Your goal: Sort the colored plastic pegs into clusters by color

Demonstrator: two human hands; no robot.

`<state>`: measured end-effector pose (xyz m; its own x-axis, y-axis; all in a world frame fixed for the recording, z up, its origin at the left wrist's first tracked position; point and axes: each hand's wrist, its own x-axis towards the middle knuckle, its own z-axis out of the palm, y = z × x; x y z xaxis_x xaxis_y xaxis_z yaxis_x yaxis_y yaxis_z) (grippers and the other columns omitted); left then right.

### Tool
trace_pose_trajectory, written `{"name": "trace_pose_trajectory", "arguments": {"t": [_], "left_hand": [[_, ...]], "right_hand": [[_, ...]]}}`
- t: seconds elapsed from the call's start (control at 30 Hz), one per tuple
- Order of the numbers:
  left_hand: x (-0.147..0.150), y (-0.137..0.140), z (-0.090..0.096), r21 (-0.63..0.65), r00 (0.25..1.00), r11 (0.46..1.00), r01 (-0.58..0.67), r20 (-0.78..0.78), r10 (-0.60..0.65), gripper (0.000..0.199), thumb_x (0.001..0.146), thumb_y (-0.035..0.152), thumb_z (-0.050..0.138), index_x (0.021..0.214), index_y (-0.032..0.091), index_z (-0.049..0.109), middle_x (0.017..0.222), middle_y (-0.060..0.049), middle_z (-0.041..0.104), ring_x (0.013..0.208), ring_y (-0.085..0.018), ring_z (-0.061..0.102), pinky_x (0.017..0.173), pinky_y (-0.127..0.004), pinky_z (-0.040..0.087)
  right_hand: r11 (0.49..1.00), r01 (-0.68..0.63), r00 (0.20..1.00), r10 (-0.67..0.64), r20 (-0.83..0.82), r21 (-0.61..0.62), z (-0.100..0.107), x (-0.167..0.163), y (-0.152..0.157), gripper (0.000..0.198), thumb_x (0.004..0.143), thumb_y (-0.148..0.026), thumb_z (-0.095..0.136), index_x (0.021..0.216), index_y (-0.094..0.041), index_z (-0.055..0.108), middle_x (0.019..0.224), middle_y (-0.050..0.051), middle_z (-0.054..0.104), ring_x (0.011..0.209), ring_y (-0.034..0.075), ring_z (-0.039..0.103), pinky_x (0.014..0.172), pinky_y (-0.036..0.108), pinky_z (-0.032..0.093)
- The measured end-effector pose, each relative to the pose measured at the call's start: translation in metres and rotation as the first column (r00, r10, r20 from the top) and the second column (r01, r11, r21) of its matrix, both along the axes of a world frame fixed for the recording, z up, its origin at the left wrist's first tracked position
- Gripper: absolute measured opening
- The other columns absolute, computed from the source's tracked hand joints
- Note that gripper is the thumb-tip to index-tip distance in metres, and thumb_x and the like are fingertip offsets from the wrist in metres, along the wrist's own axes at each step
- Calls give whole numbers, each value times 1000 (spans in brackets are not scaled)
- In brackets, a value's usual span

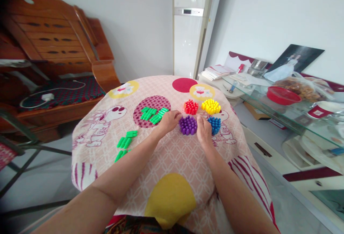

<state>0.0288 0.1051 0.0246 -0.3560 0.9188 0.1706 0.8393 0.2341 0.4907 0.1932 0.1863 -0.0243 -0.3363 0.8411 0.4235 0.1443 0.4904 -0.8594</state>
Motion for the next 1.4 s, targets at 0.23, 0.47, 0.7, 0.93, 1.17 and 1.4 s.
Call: {"name": "trace_pose_trajectory", "arguments": {"t": [0.23, 0.47, 0.7, 0.93, 1.17, 1.4], "left_hand": [[-56, -50, 32, 22, 987, 993, -113, -109, 115, 23, 90, 23, 58, 105, 16, 73, 103, -8, 77, 97, -22, 70, 86, -29, 51], [-123, -87, 5, 79, 928, 935, -346, -118, 353, 33, 91, 23, 56, 120, 15, 69, 117, -12, 74, 109, -25, 68, 96, -35, 51], [-143, -75, -38, 24, 979, 984, -175, -102, 177, 45, 87, 26, 62, 131, 18, 64, 132, -11, 69, 124, -26, 62, 110, -38, 46], [-135, -75, -31, 35, 1000, 999, -11, -4, 11, 36, 77, 17, 64, 112, 21, 74, 119, -6, 74, 114, -23, 65, 104, -34, 48], [-121, -98, -12, -25, 978, 987, 161, 141, -156, 32, 77, 15, 54, 98, 19, 78, 81, 1, 74, 76, -15, 66, 75, -24, 51], [-120, -90, -5, -25, 985, 985, -170, -11, 169, 38, 85, 12, 48, 113, 16, 73, 108, -8, 77, 98, -19, 70, 88, -27, 53]], "right_hand": [[864, 43, 999, -49, -2, 501, 29, 2, -38, 36, 102, -35, 42, 115, -17, 70, 112, 14, 74, 108, 25, 67, 98, 41, 51], [651, -422, 906, 276, 321, 631, 25, -6, -77, 25, 102, -20, 45, 87, -18, 66, 72, 4, 68, 67, 15, 63, 65, 28, 45], [516, -535, 826, 154, 543, 669, -1, -22, -82, 36, 104, -26, 44, 74, -18, 62, 67, 4, 65, 65, 16, 58, 63, 31, 36], [499, -509, 820, 33, 572, 701, -9, -21, -87, 35, 103, -24, 45, 73, -18, 63, 69, 5, 63, 69, 17, 56, 67, 32, 37], [620, -481, 814, 53, 578, 620, -7, -13, -88, 33, 101, -24, 47, 73, -18, 63, 73, 6, 64, 72, 17, 58, 69, 29, 39], [752, -493, 782, 164, 601, 437, 1, -3, -88, 18, 93, -20, 58, 79, -19, 69, 80, 5, 71, 78, 18, 64, 71, 28, 43]]}}
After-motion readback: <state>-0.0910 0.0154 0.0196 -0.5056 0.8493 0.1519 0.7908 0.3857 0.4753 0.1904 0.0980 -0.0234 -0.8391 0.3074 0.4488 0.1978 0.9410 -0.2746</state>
